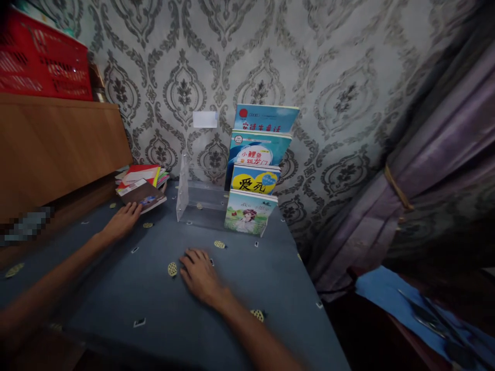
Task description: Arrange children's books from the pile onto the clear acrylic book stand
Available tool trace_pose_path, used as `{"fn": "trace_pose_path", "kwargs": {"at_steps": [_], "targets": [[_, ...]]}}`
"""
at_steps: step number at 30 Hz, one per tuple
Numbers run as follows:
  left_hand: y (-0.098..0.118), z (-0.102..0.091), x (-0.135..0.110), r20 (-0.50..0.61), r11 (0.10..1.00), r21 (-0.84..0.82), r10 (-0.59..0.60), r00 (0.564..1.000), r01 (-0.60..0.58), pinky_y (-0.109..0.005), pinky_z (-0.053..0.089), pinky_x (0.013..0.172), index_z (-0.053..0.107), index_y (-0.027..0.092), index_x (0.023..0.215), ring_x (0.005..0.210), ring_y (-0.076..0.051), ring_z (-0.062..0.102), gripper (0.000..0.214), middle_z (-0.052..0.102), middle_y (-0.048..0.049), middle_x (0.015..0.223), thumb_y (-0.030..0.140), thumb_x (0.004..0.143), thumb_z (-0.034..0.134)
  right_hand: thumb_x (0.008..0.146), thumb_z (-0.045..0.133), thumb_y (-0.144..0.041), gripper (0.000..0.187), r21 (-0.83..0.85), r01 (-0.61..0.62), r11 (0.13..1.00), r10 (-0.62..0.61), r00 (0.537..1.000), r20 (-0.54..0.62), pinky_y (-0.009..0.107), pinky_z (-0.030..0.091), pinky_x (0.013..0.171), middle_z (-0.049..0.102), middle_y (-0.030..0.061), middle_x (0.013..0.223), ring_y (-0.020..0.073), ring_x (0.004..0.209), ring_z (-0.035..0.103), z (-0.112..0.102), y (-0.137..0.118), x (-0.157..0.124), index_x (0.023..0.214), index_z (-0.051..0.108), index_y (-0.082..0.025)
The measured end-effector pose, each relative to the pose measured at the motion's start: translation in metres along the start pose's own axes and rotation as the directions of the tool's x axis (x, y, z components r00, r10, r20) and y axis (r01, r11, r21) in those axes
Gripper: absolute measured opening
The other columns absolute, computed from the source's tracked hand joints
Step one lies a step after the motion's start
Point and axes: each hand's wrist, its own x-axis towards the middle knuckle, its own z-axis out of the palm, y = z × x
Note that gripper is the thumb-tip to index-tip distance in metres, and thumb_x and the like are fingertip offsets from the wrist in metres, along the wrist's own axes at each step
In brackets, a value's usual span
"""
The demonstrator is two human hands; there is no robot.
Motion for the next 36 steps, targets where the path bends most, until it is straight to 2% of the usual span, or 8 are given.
{"fn": "trace_pose_path", "kwargs": {"at_steps": [6, 9, 12, 15, 19, 22, 26, 36], "targets": [[0.009, 0.005, -0.089, 0.033, 0.93, -0.343, 0.15, 0.988, -0.129, -0.046, 0.041, 0.114, 0.052, 0.016, 0.144, 0.143, -0.028, 0.044, 0.052, 0.05, -0.0115, 0.153, 0.031, 0.102, 0.026, 0.099, 0.053, -0.025, 0.034, -0.002, 0.0, 1.0, 0.0, 0.999, 0.04, 0.046, 0.042, 0.112, 0.059, 0.012, 0.141, 0.0258, 0.134, 0.05, 0.003, 0.002, 0.002, 0.131, 0.063, -0.02], [0.005, 0.0, -0.112, 0.064, 0.838, -0.522, 0.223, 0.973, -0.158, -0.04, 0.041, 0.115, 0.062, 0.026, 0.134, 0.137, -0.024, 0.051, 0.05, 0.058, -0.0037, 0.146, 0.047, 0.1, 0.032, 0.098, 0.054, -0.024, 0.034, -0.002, -0.001, 1.0, 0.001, 0.999, 0.047, 0.047, 0.042, 0.112, 0.059, 0.0137, 0.141, 0.0259, 0.134, 0.049, 0.004, 0.003, 0.002, 0.131, 0.063, -0.018], [0.0, -0.005, -0.1, 0.096, 0.823, -0.566, 0.136, 0.986, -0.059, -0.039, 0.041, 0.115, 0.064, 0.026, 0.13, 0.131, -0.023, 0.056, 0.051, 0.064, -0.0039, 0.139, 0.051, 0.099, 0.032, 0.098, 0.054, -0.024, 0.035, -0.004, -0.003, 1.0, 0.004, 0.999, 0.053, 0.048, 0.042, 0.112, 0.059, 0.0139, 0.141, 0.0264, 0.134, 0.05, 0.004, 0.003, 0.002, 0.132, 0.062, -0.017], [-0.001, -0.002, -0.063, 0.092, 0.86, -0.504, -0.044, 0.995, 0.085, -0.043, 0.037, 0.116, 0.06, 0.019, 0.13, 0.134, -0.026, 0.052, 0.052, 0.058, -0.0101, 0.143, 0.048, 0.099, 0.031, 0.099, 0.052, -0.025, 0.035, -0.011, 0.011, 1.0, -0.01, 0.999, 0.048, 0.049, 0.043, 0.111, 0.059, 0.0143, 0.141, 0.0266, 0.134, 0.05, 0.004, 0.004, 0.002, 0.132, 0.062, -0.018], [0.008, 0.015, -0.015, 0.21, 0.843, -0.392, -0.307, 0.928, 0.368, -0.046, 0.036, 0.115, 0.05, 0.007, 0.14, 0.141, -0.031, 0.042, 0.056, 0.05, -0.0215, 0.148, 0.042, 0.099, 0.035, 0.1, 0.049, -0.026, 0.035, -0.007, 0.034, 0.999, -0.034, 0.999, 0.037, 0.05, 0.044, 0.11, 0.059, 0.0142, 0.141, 0.0267, 0.132, 0.052, 0.007, 0.007, 0.001, 0.132, 0.062, -0.019], [0.015, 0.031, 0.0, 0.233, 0.833, -0.373, -0.341, 0.911, 0.408, -0.05, 0.034, 0.115, 0.049, 0.013, 0.142, 0.144, -0.033, 0.039, 0.056, 0.047, -0.0195, 0.152, 0.047, 0.099, 0.037, 0.1, 0.048, -0.026, 0.036, 0.007, 0.048, 0.999, -0.048, 0.999, 0.021, 0.051, 0.043, 0.111, 0.059, 0.0147, 0.141, 0.0271, 0.134, 0.05, 0.011, 0.012, 0.001, 0.132, 0.062, -0.018], [0.018, 0.046, 0.0, 0.225, 0.834, -0.373, -0.344, 0.911, 0.407, -0.049, 0.029, 0.118, 0.046, 0.012, 0.145, 0.148, -0.032, 0.034, 0.057, 0.042, -0.0191, 0.156, 0.045, 0.101, 0.035, 0.1, 0.048, -0.027, 0.036, 0.022, 0.074, 0.997, -0.074, 0.997, 0.004, 0.051, 0.043, 0.111, 0.061, 0.0141, 0.139, 0.0279, 0.133, 0.052, 0.018, 0.02, 0.002, 0.13, 0.063, -0.018], [0.018, 0.053, -0.003, 0.201, 0.828, -0.443, -0.282, 0.938, 0.344, -0.042, 0.022, 0.123, 0.045, 0.009, 0.147, 0.15, -0.028, 0.031, 0.059, 0.041, -0.0166, 0.157, 0.043, 0.1, 0.035, 0.099, 0.046, -0.028, 0.036, 0.028, 0.106, 0.994, -0.105, 0.994, -0.032, 0.052, 0.045, 0.109, 0.062, 0.0137, 0.138, 0.0278, 0.13, 0.055, 0.024, 0.025, 0.001, 0.129, 0.064, -0.02]]}}
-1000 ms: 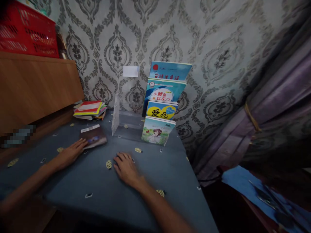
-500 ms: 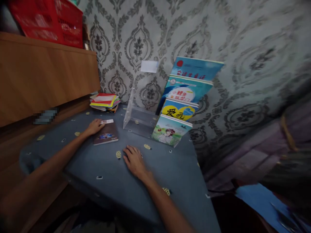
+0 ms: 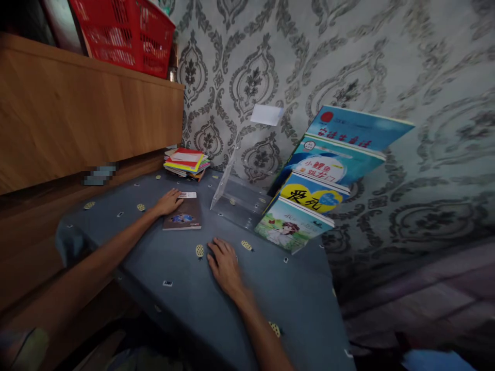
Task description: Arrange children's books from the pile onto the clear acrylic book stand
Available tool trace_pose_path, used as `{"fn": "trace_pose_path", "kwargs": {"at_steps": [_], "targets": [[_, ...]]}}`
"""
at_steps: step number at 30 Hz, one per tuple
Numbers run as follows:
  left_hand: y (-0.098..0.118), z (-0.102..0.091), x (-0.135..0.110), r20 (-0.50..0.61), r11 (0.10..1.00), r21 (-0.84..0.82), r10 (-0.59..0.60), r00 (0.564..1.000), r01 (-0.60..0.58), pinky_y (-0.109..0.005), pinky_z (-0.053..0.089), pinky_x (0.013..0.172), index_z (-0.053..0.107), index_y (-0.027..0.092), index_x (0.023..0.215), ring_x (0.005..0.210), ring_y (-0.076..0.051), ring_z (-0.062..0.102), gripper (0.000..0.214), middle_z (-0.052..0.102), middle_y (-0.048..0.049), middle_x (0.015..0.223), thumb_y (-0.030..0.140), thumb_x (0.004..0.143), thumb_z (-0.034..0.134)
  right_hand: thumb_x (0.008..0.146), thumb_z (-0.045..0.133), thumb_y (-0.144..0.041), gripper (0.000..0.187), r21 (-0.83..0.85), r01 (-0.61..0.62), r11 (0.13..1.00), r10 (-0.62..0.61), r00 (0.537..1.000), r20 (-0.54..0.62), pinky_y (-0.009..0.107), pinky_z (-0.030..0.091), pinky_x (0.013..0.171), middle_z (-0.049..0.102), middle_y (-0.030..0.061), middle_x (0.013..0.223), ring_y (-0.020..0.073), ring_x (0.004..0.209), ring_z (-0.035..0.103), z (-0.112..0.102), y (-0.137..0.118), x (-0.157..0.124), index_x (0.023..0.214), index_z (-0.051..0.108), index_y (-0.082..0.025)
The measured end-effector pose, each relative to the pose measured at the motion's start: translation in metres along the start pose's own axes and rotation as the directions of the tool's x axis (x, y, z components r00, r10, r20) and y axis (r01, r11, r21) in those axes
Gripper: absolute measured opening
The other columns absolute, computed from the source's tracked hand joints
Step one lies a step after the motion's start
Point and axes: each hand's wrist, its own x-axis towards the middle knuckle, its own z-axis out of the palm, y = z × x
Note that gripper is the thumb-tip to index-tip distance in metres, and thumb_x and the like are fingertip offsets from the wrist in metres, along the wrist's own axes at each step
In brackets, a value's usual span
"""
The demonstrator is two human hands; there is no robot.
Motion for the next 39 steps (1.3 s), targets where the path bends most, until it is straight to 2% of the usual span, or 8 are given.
{"fn": "trace_pose_path", "kwargs": {"at_steps": [7, 14, 19, 23, 26, 30, 34, 39], "targets": [[0.011, 0.002, -0.016, 0.02, 0.993, -0.005, 0.122, 0.992, -0.122, -0.041, 0.024, 0.123, 0.046, 0.012, 0.146, 0.15, -0.027, 0.032, 0.057, 0.044, -0.0137, 0.157, 0.044, 0.1, 0.036, 0.098, 0.047, -0.028, 0.036, 0.039, -0.005, 0.999, 0.005, 1.0, -0.006, 0.054, 0.045, 0.109, 0.062, 0.0138, 0.138, 0.0285, 0.13, 0.055, 0.001, 0.002, -0.001, 0.128, 0.065, -0.021], [0.037, -0.002, -0.036, 0.049, 0.971, -0.004, 0.24, 0.969, -0.24, -0.041, 0.027, 0.121, 0.049, 0.013, 0.144, 0.147, -0.027, 0.037, 0.056, 0.046, -0.0149, 0.155, 0.044, 0.099, 0.04, 0.1, 0.045, -0.036, 0.038, 0.171, -0.083, 0.982, 0.097, 0.993, -0.074, 0.053, 0.047, 0.109, 0.063, 0.014, 0.136, 0.0278, 0.128, 0.058, 0.001, 0.007, -0.005, 0.129, 0.064, -0.02], [0.063, -0.01, -0.054, 0.042, 0.911, -0.039, 0.412, 0.91, -0.41, -0.042, 0.036, 0.116, 0.054, 0.014, 0.139, 0.137, -0.027, 0.049, 0.052, 0.054, -0.0163, 0.147, 0.044, 0.098, 0.045, 0.101, 0.043, -0.043, 0.042, 0.239, -0.153, 0.959, 0.189, 0.972, -0.138, 0.053, 0.049, 0.109, 0.065, 0.0125, 0.134, 0.0279, 0.127, 0.059, 0.003, 0.017, -0.009, 0.13, 0.063, -0.021], [0.092, -0.013, -0.069, 0.057, 0.842, -0.063, 0.538, 0.841, -0.535, -0.041, 0.041, 0.111, 0.055, 0.017, 0.138, 0.132, -0.026, 0.053, 0.05, 0.056, -0.0143, 0.144, 0.044, 0.096, 0.05, 0.1, 0.042, -0.049, 0.046, 0.234, -0.219, 0.947, 0.266, 0.944, -0.194, 0.054, 0.048, 0.11, 0.063, 0.0122, 0.137, 0.0289, 0.13, 0.058, 0.006, 0.028, -0.011, 0.13, 0.063, -0.022], [0.119, -0.01, -0.079, 0.074, 0.814, -0.032, 0.58, 0.811, -0.579, -0.042, 0.042, 0.108, 0.055, 0.014, 0.136, 0.13, -0.028, 0.054, 0.051, 0.058, -0.0159, 0.142, 0.046, 0.097, 0.05, 0.099, 0.04, -0.052, 0.047, 0.223, -0.245, 0.943, 0.294, 0.93, -0.222, 0.054, 0.047, 0.11, 0.062, 0.0126, 0.139, 0.0291, 0.13, 0.058, 0.006, 0.036, -0.011, 0.129, 0.064, -0.023], [0.148, -0.003, -0.082, 0.043, 0.777, 0.022, 0.628, 0.777, -0.629, -0.044, 0.043, 0.102, 0.06, 0.01, 0.126, 0.122, -0.03, 0.057, 0.048, 0.062, -0.0182, 0.131, 0.048, 0.097, 0.05, 0.096, 0.043, -0.057, 0.052, 0.163, -0.28, 0.946, 0.31, 0.927, -0.21, 0.057, 0.046, 0.11, 0.062, 0.0144, 0.138, 0.0316, 0.129, 0.058, 0.003, 0.05, -0.011, 0.126, 0.066, -0.021], [0.16, -0.001, -0.076, 0.041, 0.74, 0.038, 0.67, 0.741, -0.672, -0.044, 0.045, 0.097, 0.063, 0.009, 0.118, 0.111, -0.03, 0.059, 0.05, 0.066, -0.0165, 0.117, 0.052, 0.095, 0.053, 0.096, 0.042, -0.059, 0.053, 0.146, -0.29, 0.946, 0.315, 0.929, -0.195, 0.057, 0.05, 0.106, 0.063, 0.0144, 0.137, 0.0323, 0.128, 0.059, -0.002, 0.064, -0.013, 0.123, 0.067, -0.021], [0.159, 0.0, -0.071, 0.015, 0.738, -0.01, 0.674, 0.738, -0.674, -0.041, 0.047, 0.089, 0.066, 0.011, 0.11, 0.102, -0.029, 0.058, 0.049, 0.066, -0.0144, 0.106, 0.056, 0.094, 0.053, 0.094, 0.046, -0.06, 0.051, 0.142, -0.276, 0.951, 0.299, 0.937, -0.183, 0.053, 0.054, 0.103, 0.065, 0.0129, 0.135, 0.0313, 0.126, 0.061, -0.006, 0.071, -0.015, 0.122, 0.068, -0.024]]}}
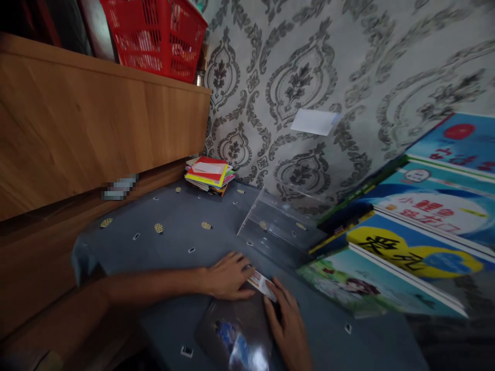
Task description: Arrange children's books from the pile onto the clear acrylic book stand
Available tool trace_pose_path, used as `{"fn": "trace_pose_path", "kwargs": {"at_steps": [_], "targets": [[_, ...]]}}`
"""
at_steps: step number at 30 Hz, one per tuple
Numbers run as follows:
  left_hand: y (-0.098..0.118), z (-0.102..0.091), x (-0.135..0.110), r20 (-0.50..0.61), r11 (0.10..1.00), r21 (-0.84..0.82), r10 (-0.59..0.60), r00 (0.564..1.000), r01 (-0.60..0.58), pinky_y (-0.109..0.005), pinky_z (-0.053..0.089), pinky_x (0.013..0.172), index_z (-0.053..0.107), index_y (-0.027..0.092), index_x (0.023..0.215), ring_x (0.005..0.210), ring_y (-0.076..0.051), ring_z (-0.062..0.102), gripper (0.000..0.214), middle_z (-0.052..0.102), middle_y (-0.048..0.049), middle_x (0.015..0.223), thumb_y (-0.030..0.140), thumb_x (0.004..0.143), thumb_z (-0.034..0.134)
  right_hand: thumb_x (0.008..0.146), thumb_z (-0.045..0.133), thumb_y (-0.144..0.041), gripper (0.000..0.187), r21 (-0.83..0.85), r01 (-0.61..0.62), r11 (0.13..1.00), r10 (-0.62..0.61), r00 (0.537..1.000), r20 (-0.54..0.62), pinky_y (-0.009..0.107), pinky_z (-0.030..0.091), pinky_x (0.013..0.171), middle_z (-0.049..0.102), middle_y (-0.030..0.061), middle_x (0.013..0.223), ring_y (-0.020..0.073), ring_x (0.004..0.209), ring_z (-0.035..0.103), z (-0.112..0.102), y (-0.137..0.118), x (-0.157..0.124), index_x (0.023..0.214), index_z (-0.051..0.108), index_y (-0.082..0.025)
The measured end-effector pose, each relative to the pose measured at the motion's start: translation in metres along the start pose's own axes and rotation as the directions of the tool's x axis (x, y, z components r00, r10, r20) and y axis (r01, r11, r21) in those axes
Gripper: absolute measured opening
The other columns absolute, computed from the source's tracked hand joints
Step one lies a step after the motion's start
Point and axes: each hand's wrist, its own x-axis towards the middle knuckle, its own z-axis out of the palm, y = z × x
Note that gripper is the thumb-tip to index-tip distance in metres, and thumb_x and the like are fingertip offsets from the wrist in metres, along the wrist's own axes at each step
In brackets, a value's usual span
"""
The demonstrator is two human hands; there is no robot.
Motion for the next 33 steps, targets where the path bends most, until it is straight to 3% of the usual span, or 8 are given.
{"fn": "trace_pose_path", "kwargs": {"at_steps": [8, 16, 20, 25, 33], "targets": [[0.0, -0.001, -0.004, 0.02, 0.992, -0.106, -0.065, 0.998, 0.067, -0.04, 0.045, 0.093, 0.06, 0.016, 0.124, 0.106, -0.027, 0.055, 0.047, 0.063, -0.0116, 0.114, 0.052, 0.096, 0.051, 0.095, 0.046, -0.058, 0.05, -0.014, 0.006, 1.0, -0.006, 1.0, 0.007, 0.052, 0.057, 0.1, 0.065, 0.0122, 0.135, 0.0311, 0.123, 0.064, 0.001, 0.006, -0.003, 0.123, 0.069, -0.025], [0.0, 0.005, -0.008, -0.023, 0.966, -0.244, -0.089, 0.996, 0.081, -0.044, 0.042, 0.105, 0.057, 0.021, 0.13, 0.12, -0.026, 0.053, 0.041, 0.059, -0.0101, 0.131, 0.041, 0.094, 0.058, 0.098, 0.049, -0.045, 0.039, -0.034, 0.031, 0.999, -0.033, 0.998, -0.051, 0.053, 0.054, 0.103, 0.066, 0.0108, 0.134, 0.0299, 0.122, 0.064, 0.001, -0.008, -0.007, 0.126, 0.068, -0.027], [-0.001, 0.009, -0.008, -0.058, 0.972, -0.232, -0.062, 0.996, 0.047, -0.047, 0.042, 0.105, 0.058, 0.021, 0.131, 0.123, -0.028, 0.052, 0.039, 0.059, -0.0115, 0.134, 0.035, 0.094, 0.057, 0.097, 0.05, -0.038, 0.037, -0.02, 0.004, 1.0, -0.006, 0.997, -0.074, 0.056, 0.048, 0.108, 0.064, 0.012, 0.138, 0.03, 0.126, 0.062, 0.002, -0.018, -0.007, 0.127, 0.067, -0.025], [-0.003, 0.016, -0.011, -0.071, 0.974, -0.206, -0.11, 0.991, 0.093, -0.049, 0.043, 0.104, 0.061, 0.021, 0.131, 0.121, -0.029, 0.054, 0.039, 0.063, -0.011, 0.131, 0.032, 0.094, 0.055, 0.095, 0.052, -0.031, 0.037, -0.001, -0.015, 1.0, 0.015, 0.998, -0.068, 0.052, 0.047, 0.11, 0.063, 0.0136, 0.138, 0.0282, 0.129, 0.059, 0.004, -0.028, -0.005, 0.127, 0.067, -0.02], [-0.007, 0.026, -0.011, -0.089, 0.975, -0.203, -0.107, 0.99, 0.087, -0.044, 0.045, 0.102, 0.061, 0.021, 0.134, 0.119, -0.027, 0.057, 0.042, 0.064, -0.01, 0.132, 0.033, 0.095, 0.052, 0.095, 0.053, -0.03, 0.037, -0.109, -0.051, 0.993, 0.045, 0.998, -0.053, 0.051, 0.043, 0.11, 0.06, 0.0138, 0.141, 0.029, 0.132, 0.055, 0.0, -0.034, -0.005, 0.129, 0.065, -0.022]]}}
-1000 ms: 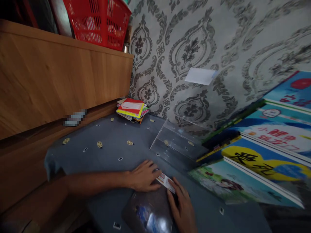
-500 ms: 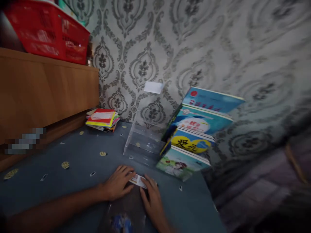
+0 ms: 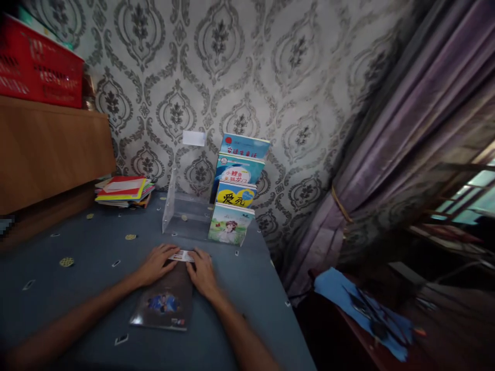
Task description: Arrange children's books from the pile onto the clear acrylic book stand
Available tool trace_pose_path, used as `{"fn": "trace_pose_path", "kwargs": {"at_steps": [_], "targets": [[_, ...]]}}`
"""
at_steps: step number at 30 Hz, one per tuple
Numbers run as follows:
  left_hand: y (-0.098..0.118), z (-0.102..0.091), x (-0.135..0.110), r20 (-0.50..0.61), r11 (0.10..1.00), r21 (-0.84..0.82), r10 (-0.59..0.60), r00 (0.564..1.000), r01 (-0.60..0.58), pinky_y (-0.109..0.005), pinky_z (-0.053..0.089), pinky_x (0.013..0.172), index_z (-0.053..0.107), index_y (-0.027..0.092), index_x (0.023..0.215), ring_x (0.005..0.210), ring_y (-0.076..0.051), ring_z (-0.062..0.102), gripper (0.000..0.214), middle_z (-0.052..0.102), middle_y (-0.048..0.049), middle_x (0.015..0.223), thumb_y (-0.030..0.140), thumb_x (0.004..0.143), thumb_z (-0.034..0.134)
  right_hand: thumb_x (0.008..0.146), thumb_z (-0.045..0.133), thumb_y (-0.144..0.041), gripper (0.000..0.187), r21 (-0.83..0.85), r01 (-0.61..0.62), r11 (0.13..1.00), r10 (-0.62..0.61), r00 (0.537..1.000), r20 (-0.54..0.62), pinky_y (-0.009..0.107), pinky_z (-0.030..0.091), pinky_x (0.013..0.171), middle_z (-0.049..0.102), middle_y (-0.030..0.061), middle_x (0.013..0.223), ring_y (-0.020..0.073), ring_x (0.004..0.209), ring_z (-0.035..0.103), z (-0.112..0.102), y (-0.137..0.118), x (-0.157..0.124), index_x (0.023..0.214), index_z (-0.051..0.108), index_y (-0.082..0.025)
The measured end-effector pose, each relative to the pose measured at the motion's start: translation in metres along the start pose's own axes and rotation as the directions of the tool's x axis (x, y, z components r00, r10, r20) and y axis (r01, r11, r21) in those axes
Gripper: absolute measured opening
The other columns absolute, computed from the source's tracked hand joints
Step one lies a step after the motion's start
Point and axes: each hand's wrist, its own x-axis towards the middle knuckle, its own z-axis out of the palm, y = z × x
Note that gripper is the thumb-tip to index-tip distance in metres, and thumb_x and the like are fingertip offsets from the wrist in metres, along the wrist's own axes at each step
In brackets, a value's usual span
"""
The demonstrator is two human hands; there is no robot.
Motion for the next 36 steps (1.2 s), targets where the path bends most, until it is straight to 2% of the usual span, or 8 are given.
{"fn": "trace_pose_path", "kwargs": {"at_steps": [5, 10, 14, 18, 20, 23, 30, 36], "targets": [[0.019, 0.003, 0.003, 0.005, 0.997, 0.061, -0.048, 0.999, 0.048, -0.046, 0.044, 0.104, 0.062, 0.019, 0.133, 0.12, -0.028, 0.057, 0.041, 0.064, -0.0116, 0.133, 0.032, 0.096, 0.049, 0.095, 0.054, -0.027, 0.037, -0.013, -0.01, 1.0, 0.011, 0.998, 0.06, 0.049, 0.041, 0.112, 0.06, 0.0144, 0.142, 0.0286, 0.134, 0.053, -0.013, 0.007, 0.0, 0.13, 0.065, -0.021], [0.034, 0.006, 0.007, -0.005, 0.996, 0.067, -0.059, 0.998, 0.059, -0.047, 0.044, 0.103, 0.062, 0.019, 0.131, 0.12, -0.028, 0.058, 0.04, 0.064, -0.0119, 0.132, 0.031, 0.096, 0.047, 0.092, 0.057, -0.025, 0.037, -0.005, -0.024, 1.0, 0.024, 0.999, 0.031, 0.048, 0.043, 0.11, 0.061, 0.0149, 0.14, 0.029, 0.132, 0.056, -0.016, 0.021, -0.001, 0.127, 0.067, -0.021], [0.036, 0.004, 0.009, 0.009, 0.997, 0.075, -0.017, 1.0, 0.017, -0.048, 0.043, 0.106, 0.062, 0.019, 0.13, 0.124, -0.028, 0.057, 0.038, 0.064, -0.012, 0.133, 0.029, 0.096, 0.049, 0.091, 0.056, -0.023, 0.038, -0.008, 0.005, 1.0, -0.005, 1.0, 0.008, 0.049, 0.044, 0.11, 0.061, 0.0158, 0.14, 0.0295, 0.132, 0.055, -0.011, 0.026, -0.002, 0.128, 0.067, -0.019], [0.033, 0.005, 0.01, -0.017, 0.992, 0.086, 0.092, 0.996, -0.09, -0.05, 0.04, 0.113, 0.065, 0.021, 0.125, 0.126, -0.026, 0.057, 0.034, 0.063, -0.0109, 0.135, 0.023, 0.094, 0.051, 0.09, 0.056, -0.022, 0.038, -0.007, 0.054, 0.999, -0.054, 0.998, -0.045, 0.05, 0.043, 0.111, 0.062, 0.0165, 0.138, 0.0301, 0.132, 0.056, -0.006, 0.03, -0.003, 0.126, 0.068, -0.016], [0.032, 0.008, 0.011, -0.022, 0.989, 0.07, 0.13, 0.991, -0.128, -0.048, 0.042, 0.112, 0.065, 0.022, 0.124, 0.124, -0.025, 0.06, 0.034, 0.065, -0.0097, 0.133, 0.021, 0.095, 0.049, 0.09, 0.056, -0.021, 0.037, 0.003, 0.08, 0.997, -0.079, 0.994, -0.076, 0.051, 0.044, 0.111, 0.064, 0.0153, 0.136, 0.0295, 0.13, 0.057, -0.004, 0.032, -0.004, 0.125, 0.068, -0.017], [0.029, 0.012, 0.01, -0.026, 0.992, 0.035, 0.123, 0.992, -0.122, -0.045, 0.048, 0.108, 0.064, 0.022, 0.126, 0.122, -0.024, 0.062, 0.035, 0.066, -0.0094, 0.132, 0.021, 0.095, 0.048, 0.089, 0.058, -0.022, 0.036, 0.014, 0.104, 0.994, -0.103, 0.99, -0.096, 0.051, 0.045, 0.11, 0.066, 0.0135, 0.134, 0.029, 0.129, 0.058, -0.006, 0.031, -0.006, 0.124, 0.068, -0.02], [0.023, 0.016, 0.01, -0.032, 0.993, -0.012, 0.116, 0.993, -0.116, -0.045, 0.047, 0.109, 0.063, 0.022, 0.128, 0.124, -0.025, 0.06, 0.036, 0.065, -0.0095, 0.134, 0.023, 0.097, 0.047, 0.09, 0.061, -0.028, 0.04, -0.016, 0.104, 0.994, -0.104, 0.995, 0.011, 0.05, 0.044, 0.11, 0.062, 0.0119, 0.138, 0.0288, 0.13, 0.055, -0.025, 0.012, -0.006, 0.13, 0.065, -0.025], [0.026, 0.006, 0.013, 0.03, 0.993, -0.01, 0.117, 0.993, -0.117, -0.045, 0.045, 0.11, 0.063, 0.019, 0.128, 0.123, -0.026, 0.059, 0.036, 0.065, -0.0117, 0.133, 0.021, 0.095, 0.047, 0.092, 0.06, -0.028, 0.04, -0.027, 0.048, 0.998, -0.045, 0.994, 0.101, 0.05, 0.041, 0.11, 0.061, 0.013, 0.14, 0.0294, 0.131, 0.053, -0.028, 0.005, -0.001, 0.131, 0.064, -0.022]]}}
